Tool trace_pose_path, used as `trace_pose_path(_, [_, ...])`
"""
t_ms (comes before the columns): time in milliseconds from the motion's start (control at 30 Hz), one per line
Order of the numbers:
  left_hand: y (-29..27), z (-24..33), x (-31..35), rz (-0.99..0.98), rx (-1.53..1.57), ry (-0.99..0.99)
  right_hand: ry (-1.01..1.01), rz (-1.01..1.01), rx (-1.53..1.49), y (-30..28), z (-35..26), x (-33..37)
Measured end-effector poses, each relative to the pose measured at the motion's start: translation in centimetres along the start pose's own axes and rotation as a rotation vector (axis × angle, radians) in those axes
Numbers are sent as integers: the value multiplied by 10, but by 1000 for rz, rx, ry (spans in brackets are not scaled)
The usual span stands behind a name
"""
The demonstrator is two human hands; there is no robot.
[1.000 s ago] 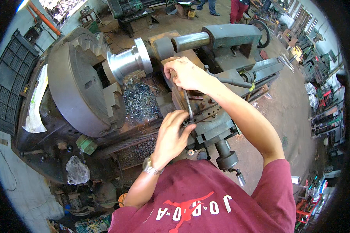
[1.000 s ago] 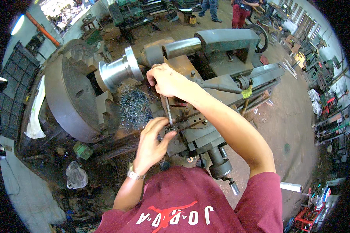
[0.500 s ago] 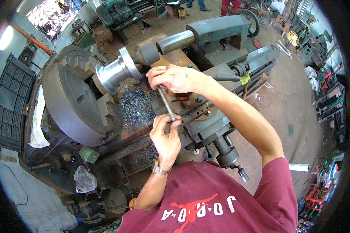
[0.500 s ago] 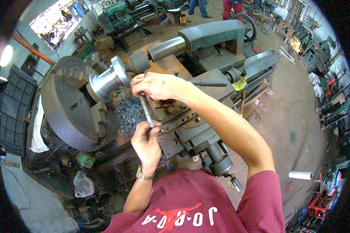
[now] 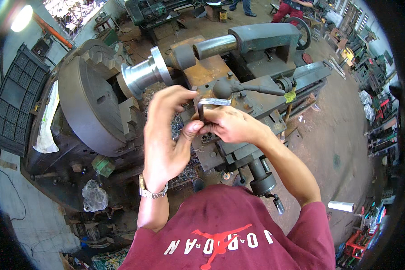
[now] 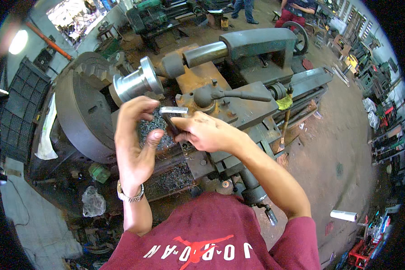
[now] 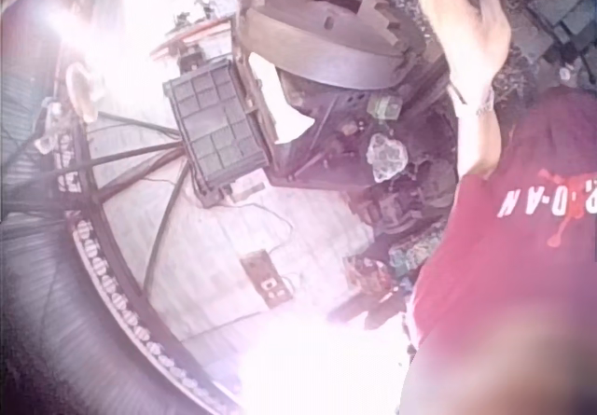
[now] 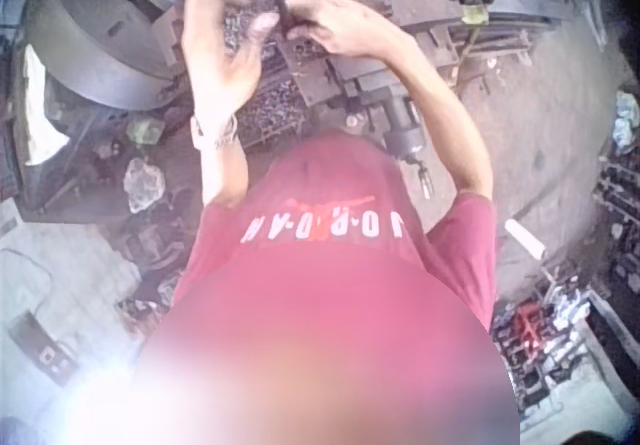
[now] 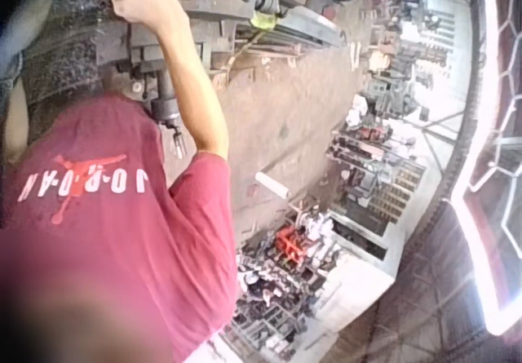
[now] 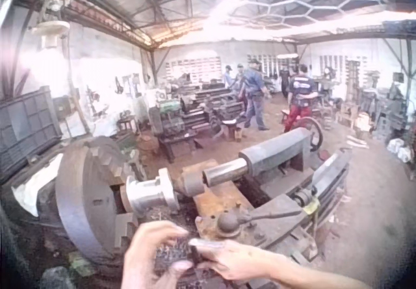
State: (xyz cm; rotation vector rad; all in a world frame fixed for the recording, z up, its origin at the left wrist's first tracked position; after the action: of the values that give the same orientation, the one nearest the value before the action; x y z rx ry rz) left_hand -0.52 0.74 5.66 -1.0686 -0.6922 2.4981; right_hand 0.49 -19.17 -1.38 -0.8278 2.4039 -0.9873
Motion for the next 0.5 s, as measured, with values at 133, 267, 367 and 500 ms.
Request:
trace_pose_path(133, [14,-2,-5,-156,229,-81,-62,74,74,8,2,8])
trace_pose_path(267, [26,-8,-5,-64,418,-178,-11,111,102,8,1,14])
trace_pose_path(367, [35,-13,-4,-30,513,-195,-22,149,20,10,6,16])
trace_pose_path(500, [41,-17,5,-4,492,-221,111,67,-27,16,6,17])
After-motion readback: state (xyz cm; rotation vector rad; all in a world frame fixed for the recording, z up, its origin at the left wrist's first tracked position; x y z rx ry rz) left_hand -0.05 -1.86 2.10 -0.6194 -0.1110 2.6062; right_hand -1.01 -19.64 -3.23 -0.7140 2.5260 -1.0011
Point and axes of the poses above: each hand's wrist, its own x-axis away from the middle knuckle, its own y-axis out of the palm, z = x × y, the point moved 1 cm from there along -x, towards the middle knuckle, and after that the axes turned 8 degrees about -z, right-handed, at the moved point
